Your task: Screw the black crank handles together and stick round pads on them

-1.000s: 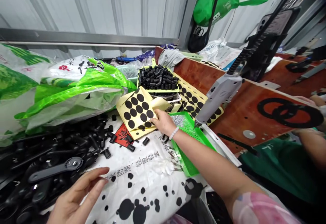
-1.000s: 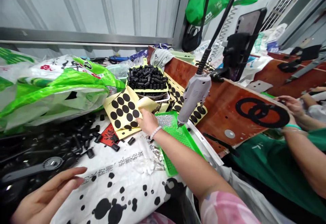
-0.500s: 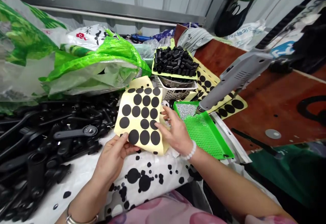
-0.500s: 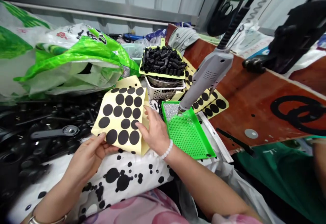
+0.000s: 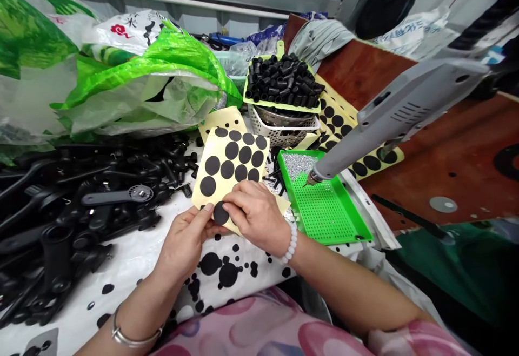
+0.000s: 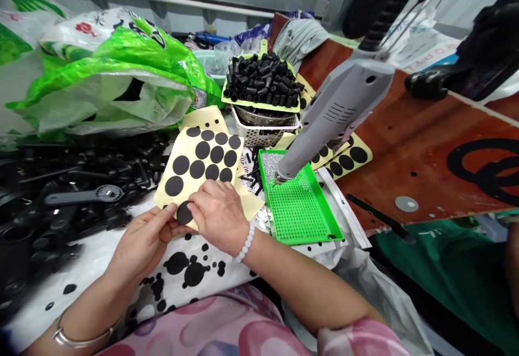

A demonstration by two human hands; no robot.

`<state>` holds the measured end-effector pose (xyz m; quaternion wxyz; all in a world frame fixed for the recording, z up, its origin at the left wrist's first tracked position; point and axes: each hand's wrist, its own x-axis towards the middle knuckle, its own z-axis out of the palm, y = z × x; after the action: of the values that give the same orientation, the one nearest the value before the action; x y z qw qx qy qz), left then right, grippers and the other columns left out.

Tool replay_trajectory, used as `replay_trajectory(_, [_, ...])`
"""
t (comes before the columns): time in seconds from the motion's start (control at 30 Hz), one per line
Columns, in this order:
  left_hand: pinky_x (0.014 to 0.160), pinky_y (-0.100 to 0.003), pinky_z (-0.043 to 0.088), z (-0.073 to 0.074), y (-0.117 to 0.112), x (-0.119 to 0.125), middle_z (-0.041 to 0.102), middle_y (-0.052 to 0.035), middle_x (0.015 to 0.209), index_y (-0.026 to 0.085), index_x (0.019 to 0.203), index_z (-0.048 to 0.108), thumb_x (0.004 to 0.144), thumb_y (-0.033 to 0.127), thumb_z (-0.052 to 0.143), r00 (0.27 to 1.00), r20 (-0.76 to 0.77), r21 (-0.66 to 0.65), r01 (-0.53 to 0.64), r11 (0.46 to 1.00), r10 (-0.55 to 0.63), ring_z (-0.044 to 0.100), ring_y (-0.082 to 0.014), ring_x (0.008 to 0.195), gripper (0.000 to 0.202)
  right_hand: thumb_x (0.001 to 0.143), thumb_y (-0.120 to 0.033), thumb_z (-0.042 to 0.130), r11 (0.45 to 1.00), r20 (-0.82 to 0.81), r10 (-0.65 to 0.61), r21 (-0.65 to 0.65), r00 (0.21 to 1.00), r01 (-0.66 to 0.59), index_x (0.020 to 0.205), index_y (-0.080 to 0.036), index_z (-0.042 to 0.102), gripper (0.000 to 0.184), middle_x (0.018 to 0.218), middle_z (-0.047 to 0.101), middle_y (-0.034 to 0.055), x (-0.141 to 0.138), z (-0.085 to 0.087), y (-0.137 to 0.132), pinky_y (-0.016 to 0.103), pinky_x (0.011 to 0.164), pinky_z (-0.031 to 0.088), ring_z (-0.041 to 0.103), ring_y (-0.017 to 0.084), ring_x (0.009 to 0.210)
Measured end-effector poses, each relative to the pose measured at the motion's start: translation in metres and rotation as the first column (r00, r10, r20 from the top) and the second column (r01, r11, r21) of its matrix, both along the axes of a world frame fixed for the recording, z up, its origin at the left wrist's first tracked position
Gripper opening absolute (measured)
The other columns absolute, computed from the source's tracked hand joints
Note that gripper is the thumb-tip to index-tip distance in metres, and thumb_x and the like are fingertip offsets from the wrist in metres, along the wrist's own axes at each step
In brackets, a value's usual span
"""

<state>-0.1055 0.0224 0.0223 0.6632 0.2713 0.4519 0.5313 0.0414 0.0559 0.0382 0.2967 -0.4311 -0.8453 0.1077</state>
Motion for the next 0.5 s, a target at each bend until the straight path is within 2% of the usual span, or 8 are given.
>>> replay_trajectory(0.13, [0.066, -0.031, 0.059, 0.004, -0.001, 0.000, 0.067, -0.0032, 0.066, 0.012, 0.060, 0.065, 0.073, 0.032, 0.071, 0.999, 0.031, -0.031, 0.026, 0.999, -0.025, 0.064, -0.0164, 0.066, 0.025, 0.086, -0.021, 0.055, 0.997, -0.008, 0.027, -0.077, 1.000, -0.028, 0.080, -0.016, 0.065, 0.013, 0.079, 0.060, 0.0027, 0.003, 0.003, 0.002, 0.029, 0.073, 0.038, 0.054, 0.014, 0.075])
replay_trajectory(0.23, [0.065, -0.029, 0.058, 0.003, -0.001, 0.000, 0.070, -0.0047, 0.070, 0.012, 0.060, 0.066, 0.072, 0.033, 0.073, 0.999, 0.037, -0.060, 0.026, 0.998, -0.023, 0.065, -0.0158, 0.067, 0.024, 0.087, -0.021, 0.052, 0.999, 0.031, 0.037, -0.035, 0.999, -0.036, 0.076, -0.015, 0.063, 0.017, 0.076, 0.059, 0.0022, 0.004, 0.002, 0.006, 0.029, 0.071, 0.035, 0.052, 0.013, 0.072])
replay_trajectory(0.37, [0.065, -0.029, 0.059, 0.001, -0.001, -0.001, 0.070, -0.0041, 0.066, 0.013, 0.059, 0.065, 0.071, 0.031, 0.073, 1.000, 0.028, -0.089, 0.018, 0.996, -0.016, 0.064, -0.0143, 0.063, 0.024, 0.089, -0.022, 0.046, 0.983, 0.128, 0.069, 0.161, 0.989, -0.089, 0.075, -0.014, 0.061, 0.022, 0.075, 0.058, 0.0047, 0.004, -0.003, 0.007, 0.031, 0.067, 0.032, 0.048, 0.015, 0.071])
replay_trajectory(0.5, [0.062, -0.028, 0.058, 0.001, 0.000, -0.001, 0.066, -0.0026, 0.062, 0.013, 0.059, 0.063, 0.071, 0.030, 0.072, 1.000, 0.019, -0.122, 0.004, 0.993, -0.001, 0.063, -0.0142, 0.061, 0.023, 0.088, -0.017, 0.044, 0.913, 0.215, 0.071, 0.380, 0.974, -0.151, 0.069, -0.016, 0.058, 0.024, 0.070, 0.054, 0.0042, 0.003, -0.007, -0.002, 0.033, 0.066, 0.030, 0.042, 0.017, 0.068])
